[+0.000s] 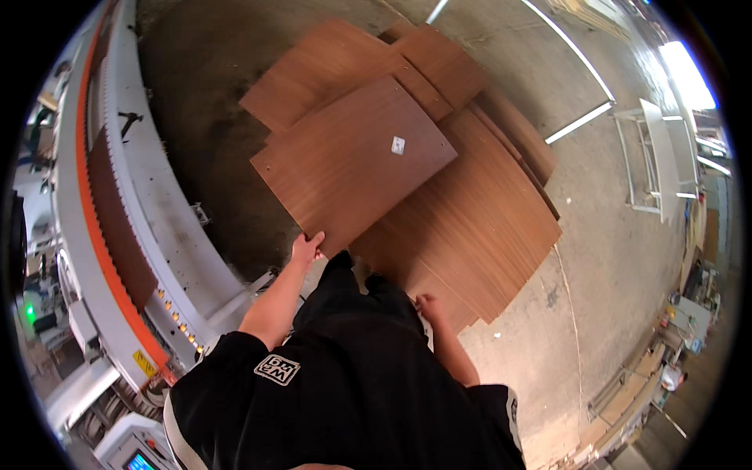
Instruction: The person picks up wooden panels from a stack on the floor and places them onto a conveyor table of a machine, handling them one at a time by hand.
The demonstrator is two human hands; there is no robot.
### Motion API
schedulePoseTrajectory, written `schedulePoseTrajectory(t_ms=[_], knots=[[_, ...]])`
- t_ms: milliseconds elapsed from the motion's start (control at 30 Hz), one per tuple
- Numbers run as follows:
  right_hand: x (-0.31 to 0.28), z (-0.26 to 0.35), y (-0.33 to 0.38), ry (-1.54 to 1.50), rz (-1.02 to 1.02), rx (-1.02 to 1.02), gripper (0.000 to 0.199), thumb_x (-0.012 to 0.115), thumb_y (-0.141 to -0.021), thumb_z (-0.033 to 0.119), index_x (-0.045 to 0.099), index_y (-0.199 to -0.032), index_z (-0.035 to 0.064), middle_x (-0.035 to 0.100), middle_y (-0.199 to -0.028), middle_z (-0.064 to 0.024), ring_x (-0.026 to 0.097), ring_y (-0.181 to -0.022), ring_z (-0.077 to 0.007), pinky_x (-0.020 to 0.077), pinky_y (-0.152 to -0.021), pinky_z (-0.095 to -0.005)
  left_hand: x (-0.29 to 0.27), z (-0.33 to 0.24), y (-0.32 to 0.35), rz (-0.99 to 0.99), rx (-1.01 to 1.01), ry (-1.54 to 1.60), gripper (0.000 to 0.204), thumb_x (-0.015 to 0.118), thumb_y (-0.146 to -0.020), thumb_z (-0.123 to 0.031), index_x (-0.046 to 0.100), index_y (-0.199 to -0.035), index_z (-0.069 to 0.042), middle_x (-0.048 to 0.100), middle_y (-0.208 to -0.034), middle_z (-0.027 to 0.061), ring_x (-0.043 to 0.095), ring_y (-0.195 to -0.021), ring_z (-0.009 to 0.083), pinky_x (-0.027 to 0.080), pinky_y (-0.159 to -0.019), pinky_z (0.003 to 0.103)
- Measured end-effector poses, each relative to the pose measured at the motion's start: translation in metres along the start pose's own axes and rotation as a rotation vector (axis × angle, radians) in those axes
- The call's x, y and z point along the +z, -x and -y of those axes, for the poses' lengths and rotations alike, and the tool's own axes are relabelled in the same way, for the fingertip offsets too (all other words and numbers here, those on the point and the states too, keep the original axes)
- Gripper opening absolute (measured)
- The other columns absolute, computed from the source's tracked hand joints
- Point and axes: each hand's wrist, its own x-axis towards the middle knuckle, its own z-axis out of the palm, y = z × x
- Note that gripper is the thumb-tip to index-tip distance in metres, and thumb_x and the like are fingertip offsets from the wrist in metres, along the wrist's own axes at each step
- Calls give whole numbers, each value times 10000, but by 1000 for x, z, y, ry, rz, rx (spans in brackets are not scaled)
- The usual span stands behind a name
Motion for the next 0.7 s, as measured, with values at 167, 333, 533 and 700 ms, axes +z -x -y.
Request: schedulePoseTrajectory(t_ms=[167,333,533,700], knots=[[2,109,-44,-144,82,-96,351,591,-970,372,655,-1108,56,710,-983,-58,658,-814,-181,523,-693,-322,-38,52,117,-111,-23,157,384,732,-921,-241,576,-1222,-61,639,-959,20,532,-652,85,478,-544,274],[45,123,-63,-331,251,106,486,596,-969,438,555,-1292,77,630,-1244,-75,614,-1055,-228,508,-830,-381,-60,133,213,-300,98,431,368,685,-956,-287,591,-1216,-44,651,-1052,40,600,-911,147,527,-800,344],[83,89,-57,-470,350,304,418,598,-960,473,577,-1177,116,613,-1022,-57,609,-913,-228,525,-785,-420,-55,181,258,-793,-23,457,474,596,-990,-439,623,-1157,3,657,-1068,60,569,-967,157,482,-848,345],[104,87,-52,-337,249,382,487,581,-934,568,581,-1061,98,586,-864,-46,607,-733,-210,527,-630,-362,-46,190,276,-1022,47,349,469,609,-962,-456,646,-855,-1,578,-697,43,503,-666,149,431,-634,353]])
